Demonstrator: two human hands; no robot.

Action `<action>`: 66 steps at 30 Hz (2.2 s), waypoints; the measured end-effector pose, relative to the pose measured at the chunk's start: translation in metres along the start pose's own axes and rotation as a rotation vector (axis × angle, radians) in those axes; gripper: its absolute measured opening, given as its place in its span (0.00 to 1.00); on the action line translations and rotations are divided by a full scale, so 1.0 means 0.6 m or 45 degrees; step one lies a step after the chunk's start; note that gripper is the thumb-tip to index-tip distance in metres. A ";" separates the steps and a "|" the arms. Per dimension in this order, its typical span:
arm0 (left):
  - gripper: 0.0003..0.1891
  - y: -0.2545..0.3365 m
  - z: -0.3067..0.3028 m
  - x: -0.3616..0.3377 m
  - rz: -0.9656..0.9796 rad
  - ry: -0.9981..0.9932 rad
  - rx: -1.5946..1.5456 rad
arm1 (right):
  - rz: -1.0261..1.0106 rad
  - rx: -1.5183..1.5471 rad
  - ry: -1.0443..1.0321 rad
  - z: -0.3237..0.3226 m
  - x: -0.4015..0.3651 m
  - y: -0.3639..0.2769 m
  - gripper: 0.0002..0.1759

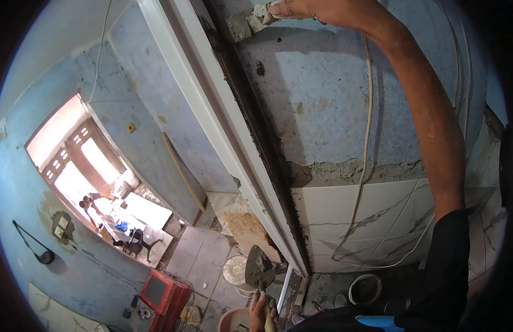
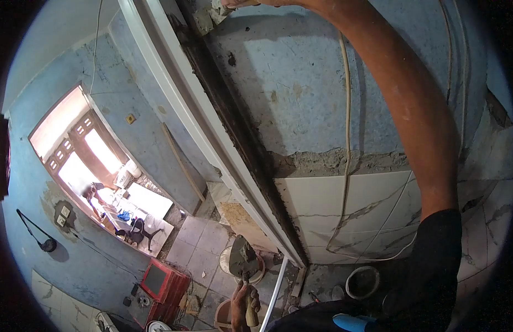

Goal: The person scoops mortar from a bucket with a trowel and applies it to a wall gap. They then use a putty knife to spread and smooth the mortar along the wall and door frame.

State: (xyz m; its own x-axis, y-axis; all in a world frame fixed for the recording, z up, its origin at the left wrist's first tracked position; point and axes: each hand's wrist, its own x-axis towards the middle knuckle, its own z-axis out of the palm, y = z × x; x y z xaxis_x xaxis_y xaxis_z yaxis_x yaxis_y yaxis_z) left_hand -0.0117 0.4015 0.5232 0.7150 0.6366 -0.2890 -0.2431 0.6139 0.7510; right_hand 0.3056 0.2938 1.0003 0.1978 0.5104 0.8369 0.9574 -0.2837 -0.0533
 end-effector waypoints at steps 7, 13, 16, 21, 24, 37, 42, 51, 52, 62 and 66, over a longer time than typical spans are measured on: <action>0.17 0.006 0.007 -0.003 -0.030 -0.010 0.002 | 0.043 0.017 -0.003 0.010 -0.001 -0.005 0.15; 0.15 -0.014 -0.025 0.006 -0.090 0.064 0.091 | -0.101 -0.151 0.125 0.033 0.007 -0.013 0.16; 0.18 0.013 0.017 -0.008 -0.001 -0.031 0.046 | 0.028 -0.118 -0.021 0.019 0.011 -0.037 0.16; 0.18 0.003 -0.004 -0.007 0.007 -0.064 -0.021 | 0.048 -0.022 -0.064 0.007 0.012 -0.022 0.15; 0.18 -0.002 -0.013 -0.001 0.000 -0.061 -0.041 | 0.061 0.025 -0.122 0.000 -0.002 -0.007 0.13; 0.16 -0.008 -0.021 -0.002 0.004 0.010 -0.008 | -0.026 -0.060 0.001 0.037 -0.014 -0.010 0.15; 0.16 0.003 0.001 -0.014 -0.008 -0.014 -0.025 | -0.136 -0.106 0.127 0.047 -0.011 -0.005 0.14; 0.29 0.002 0.000 -0.019 -0.057 0.078 0.118 | 0.248 0.255 -0.022 0.020 -0.109 -0.012 0.15; 0.31 -0.008 -0.011 -0.011 0.007 0.019 0.107 | 0.307 0.254 -0.122 0.029 -0.148 -0.004 0.18; 0.34 0.015 0.059 -0.030 0.138 0.030 0.228 | -0.164 0.321 -0.683 0.239 -0.525 -0.114 0.18; 0.32 0.010 0.068 -0.031 0.079 0.094 0.259 | -0.186 0.179 -0.653 0.274 -0.577 -0.139 0.17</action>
State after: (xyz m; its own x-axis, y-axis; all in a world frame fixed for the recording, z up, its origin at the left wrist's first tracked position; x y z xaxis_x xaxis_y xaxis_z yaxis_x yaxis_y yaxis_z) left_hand 0.0002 0.3743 0.5574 0.6511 0.7073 -0.2753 -0.1427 0.4703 0.8709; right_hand 0.1919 0.2742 0.6256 0.1044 0.8763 0.4703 0.9945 -0.0870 -0.0586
